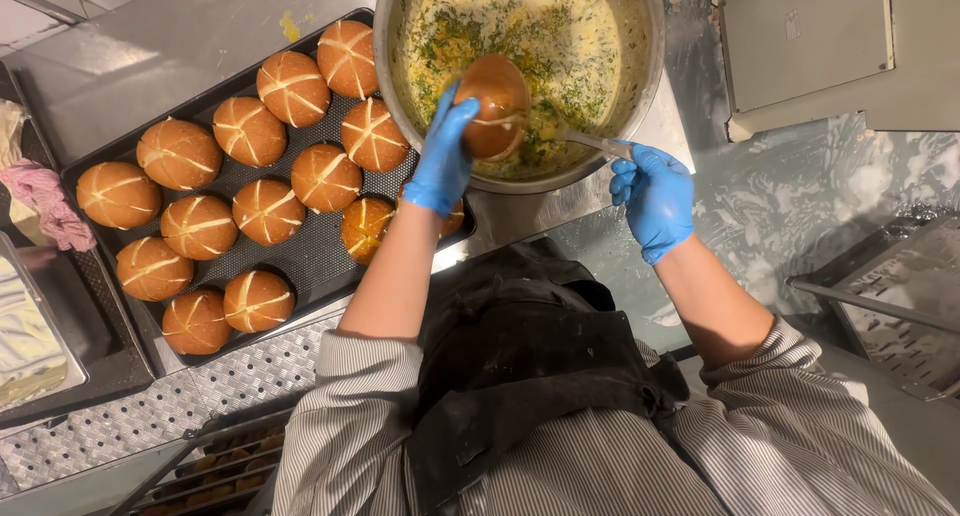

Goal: Dipping cross-cut bread rolls into a garlic herb butter mixture and arranging them on a baking tray.

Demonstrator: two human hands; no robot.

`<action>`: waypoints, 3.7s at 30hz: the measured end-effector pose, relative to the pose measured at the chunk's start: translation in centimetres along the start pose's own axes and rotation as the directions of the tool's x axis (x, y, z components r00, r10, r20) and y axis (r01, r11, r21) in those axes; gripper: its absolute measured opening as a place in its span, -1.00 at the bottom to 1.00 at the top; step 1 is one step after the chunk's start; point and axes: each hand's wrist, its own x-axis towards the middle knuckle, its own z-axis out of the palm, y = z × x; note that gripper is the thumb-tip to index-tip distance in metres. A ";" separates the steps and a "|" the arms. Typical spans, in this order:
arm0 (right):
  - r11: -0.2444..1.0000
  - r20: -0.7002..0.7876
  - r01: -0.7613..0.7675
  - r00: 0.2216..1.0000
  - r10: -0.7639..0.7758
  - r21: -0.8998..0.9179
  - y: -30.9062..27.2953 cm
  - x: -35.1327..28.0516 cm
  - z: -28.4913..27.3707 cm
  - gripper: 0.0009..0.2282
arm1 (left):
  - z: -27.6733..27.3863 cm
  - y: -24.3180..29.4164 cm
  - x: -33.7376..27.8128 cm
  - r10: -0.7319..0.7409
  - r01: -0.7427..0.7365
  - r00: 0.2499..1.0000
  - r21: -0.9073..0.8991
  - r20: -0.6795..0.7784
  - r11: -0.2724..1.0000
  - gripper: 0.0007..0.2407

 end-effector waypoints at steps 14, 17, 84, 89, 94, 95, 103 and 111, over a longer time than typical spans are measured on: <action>0.992 0.041 0.076 0.997 -0.072 -0.100 -1.0 -0.7 0.4 -0.82 | -2.3 -0.7 0.2 0.097 -0.021 0.978 -0.375 0.184 0.927 -0.42; 0.891 0.226 0.247 0.959 -0.169 -0.381 -0.4 -1.7 1.7 -0.76 | -3.3 0.2 2.3 0.270 -0.279 0.949 0.036 0.160 0.960 -0.37; 0.889 0.258 0.143 0.966 -0.029 -0.436 -2.1 10.6 7.5 -0.86 | -14.9 -3.2 -14.0 0.110 -0.136 0.990 -0.785 -0.086 0.604 -0.50; 0.661 0.401 0.463 0.879 -0.258 -0.591 -6.9 9.4 5.2 -0.83 | -16.9 -4.1 -15.2 0.064 -0.168 0.985 -0.824 -0.159 0.541 -0.50; 0.215 0.560 0.664 0.730 -0.392 -0.716 -8.3 10.1 1.8 -0.83 | -17.3 -5.3 -15.3 0.079 -0.179 0.984 -0.831 -0.162 0.527 -0.51; 0.128 0.586 0.668 0.716 -0.380 -0.733 -8.1 9.8 1.5 -0.83 | -16.9 -5.1 -15.3 0.072 -0.174 0.984 -0.833 -0.161 0.525 -0.51; 0.597 0.349 0.393 0.916 -0.195 -0.699 -3.7 7.6 0.6 -0.84 | -14.6 -4.2 -14.6 0.050 -0.120 0.993 -0.877 -0.110 0.466 -0.53; 0.893 0.191 0.010 0.978 0.085 -0.449 -1.6 6.5 3.2 -0.86 | -11.2 -1.7 -10.0 0.086 -0.033 0.996 -0.855 0.014 0.518 -0.54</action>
